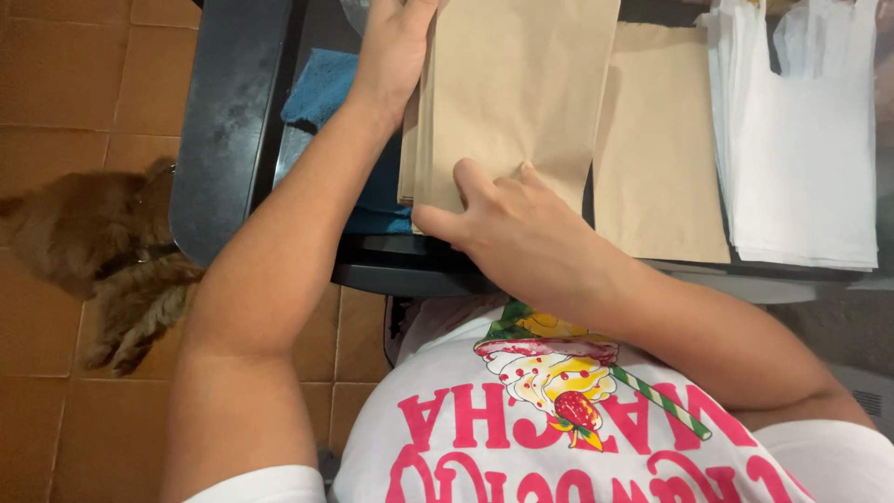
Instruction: Organizing stacks of paper and plastic bags into trays on a counter.
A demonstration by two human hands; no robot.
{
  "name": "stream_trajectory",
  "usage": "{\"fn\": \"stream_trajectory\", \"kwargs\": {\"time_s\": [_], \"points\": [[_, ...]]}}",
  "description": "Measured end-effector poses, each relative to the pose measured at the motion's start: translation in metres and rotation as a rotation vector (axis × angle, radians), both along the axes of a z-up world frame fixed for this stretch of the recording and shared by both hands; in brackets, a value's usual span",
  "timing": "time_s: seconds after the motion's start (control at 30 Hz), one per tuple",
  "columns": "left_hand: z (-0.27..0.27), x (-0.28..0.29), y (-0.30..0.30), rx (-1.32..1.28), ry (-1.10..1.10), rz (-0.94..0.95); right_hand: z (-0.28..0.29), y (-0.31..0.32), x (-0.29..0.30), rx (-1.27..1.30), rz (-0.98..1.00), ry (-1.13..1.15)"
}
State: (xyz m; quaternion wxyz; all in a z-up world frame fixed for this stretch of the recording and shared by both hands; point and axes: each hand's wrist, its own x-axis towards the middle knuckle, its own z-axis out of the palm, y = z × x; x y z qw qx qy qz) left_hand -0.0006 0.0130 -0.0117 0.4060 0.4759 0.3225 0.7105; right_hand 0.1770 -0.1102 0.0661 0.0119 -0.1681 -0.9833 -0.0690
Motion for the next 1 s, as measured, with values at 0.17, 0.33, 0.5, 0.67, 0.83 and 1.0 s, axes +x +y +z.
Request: {"fn": "stream_trajectory", "kwargs": {"time_s": [0.17, 0.33, 0.5, 0.67, 0.83, 1.0], "points": [[-0.002, -0.001, 0.0, -0.006, -0.02, -0.017, 0.001, -0.002, 0.003, -0.061, -0.025, 0.055], [-0.002, -0.001, 0.0, -0.007, -0.046, -0.029, -0.005, -0.001, 0.017, -0.128, -0.126, 0.139], [-0.004, -0.001, 0.0, 0.004, -0.054, -0.049, -0.01, 0.002, 0.028, -0.316, -0.107, 0.353], [-0.008, -0.007, 0.002, 0.134, 0.03, -0.121, -0.012, 0.002, 0.035, -0.355, -0.096, 0.451], [0.0, -0.003, -0.004, 0.054, -0.012, -0.089, -0.024, 0.003, 0.044, -0.399, -0.061, 0.595], [0.003, -0.002, -0.004, 0.007, -0.03, -0.07, -0.033, 0.001, 0.042, -0.465, -0.262, 0.653]]}}
